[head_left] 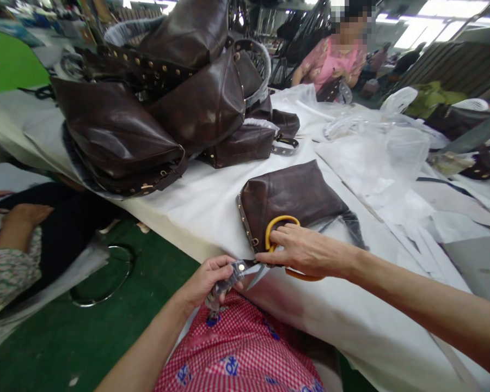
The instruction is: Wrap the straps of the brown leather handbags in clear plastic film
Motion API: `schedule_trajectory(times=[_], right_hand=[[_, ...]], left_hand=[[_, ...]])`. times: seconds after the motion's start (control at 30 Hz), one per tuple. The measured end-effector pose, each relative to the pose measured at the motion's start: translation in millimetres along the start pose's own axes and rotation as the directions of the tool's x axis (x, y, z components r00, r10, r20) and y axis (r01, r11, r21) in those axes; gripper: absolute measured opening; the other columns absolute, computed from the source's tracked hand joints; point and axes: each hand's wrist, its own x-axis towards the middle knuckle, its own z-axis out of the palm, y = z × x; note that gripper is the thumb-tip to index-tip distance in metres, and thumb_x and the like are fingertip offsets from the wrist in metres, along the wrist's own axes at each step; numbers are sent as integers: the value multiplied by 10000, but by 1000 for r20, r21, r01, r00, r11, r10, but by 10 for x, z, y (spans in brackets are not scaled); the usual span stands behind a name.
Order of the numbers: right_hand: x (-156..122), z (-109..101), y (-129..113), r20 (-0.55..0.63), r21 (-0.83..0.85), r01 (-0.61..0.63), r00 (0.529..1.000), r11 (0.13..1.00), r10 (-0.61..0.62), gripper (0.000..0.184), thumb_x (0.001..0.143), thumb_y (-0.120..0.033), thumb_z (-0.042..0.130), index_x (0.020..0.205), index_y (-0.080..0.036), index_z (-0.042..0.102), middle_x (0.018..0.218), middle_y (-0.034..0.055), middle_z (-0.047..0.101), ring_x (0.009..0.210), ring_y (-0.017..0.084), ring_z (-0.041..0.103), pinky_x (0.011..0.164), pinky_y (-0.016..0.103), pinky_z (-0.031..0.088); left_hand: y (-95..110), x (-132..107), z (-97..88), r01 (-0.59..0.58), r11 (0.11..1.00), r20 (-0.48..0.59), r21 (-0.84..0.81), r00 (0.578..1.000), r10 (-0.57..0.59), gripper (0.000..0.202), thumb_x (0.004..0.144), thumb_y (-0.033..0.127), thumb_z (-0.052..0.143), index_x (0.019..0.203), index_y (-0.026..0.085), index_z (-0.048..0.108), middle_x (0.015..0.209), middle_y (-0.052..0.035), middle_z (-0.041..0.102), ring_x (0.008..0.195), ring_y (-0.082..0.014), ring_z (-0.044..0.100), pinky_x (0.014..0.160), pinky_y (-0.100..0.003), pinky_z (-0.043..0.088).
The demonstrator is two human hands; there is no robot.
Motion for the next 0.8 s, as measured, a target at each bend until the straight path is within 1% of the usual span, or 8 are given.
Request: schedule_trajectory(times=[0.13,0.27,0.4,0.5,0.57,0.7,0.8], right_hand=[[-12,-13,-25,14,-1,11,1000,1000,-11,420,879,-237,549,1298,-260,530,890,67,524,693,171,441,627,298,311],[-28,-26,-34,35,14,22,999,1000,-23,356,898,-226,530,1253,-231,550,829,45,538,639,148,439,595,280,316],[-29,-18,-62,46,18,19,999,1000,-20,354,892,-285,551,1238,-209,554,831,52,566,629,146,459,576,275,321],[-13,-6,-97,69,6,4,998,1000,-4,357,903,-317,542,1242,-207,554,828,53,585,598,138,461,545,273,301],[-2,-5,-115,86,8,0,996,1000,0,344,916,-309,519,1244,-208,555,808,46,590,571,131,455,525,273,281],[6,-34,-130,82,19,11,997,1000,-12,332,918,-260,496,1238,-196,555,799,46,597,565,129,457,514,275,269],[-4,-87,-161,108,30,-31,994,999,27,318,898,-267,528,1207,-203,559,810,47,609,605,146,479,528,275,286]], left_hand=[[13,4,34,17,1000,6,16,1000,-17,387,749,455,709,948,137,618,699,-71,742,338,-68,531,316,-126,367],[-2,6,75,30,1000,-1,6,1000,-30,375,733,451,717,919,139,622,640,-48,724,320,-63,510,308,-123,355],[-1,16,102,38,999,-14,-6,999,-38,358,732,445,716,903,142,630,588,-30,701,301,-53,483,300,-115,320],[18,20,119,44,999,-12,0,999,-44,351,736,438,713,906,140,637,571,-24,688,305,-52,480,303,-115,307],[32,20,126,49,999,-7,1,999,-49,354,738,434,710,918,139,636,568,-23,684,311,-55,486,310,-119,311],[47,18,121,58,998,5,6,998,-58,380,724,454,723,917,141,627,571,-28,688,317,-60,493,320,-124,324],[42,9,117,48,999,8,22,999,-48,386,723,465,723,911,143,621,566,-30,688,319,-63,497,316,-121,331]])
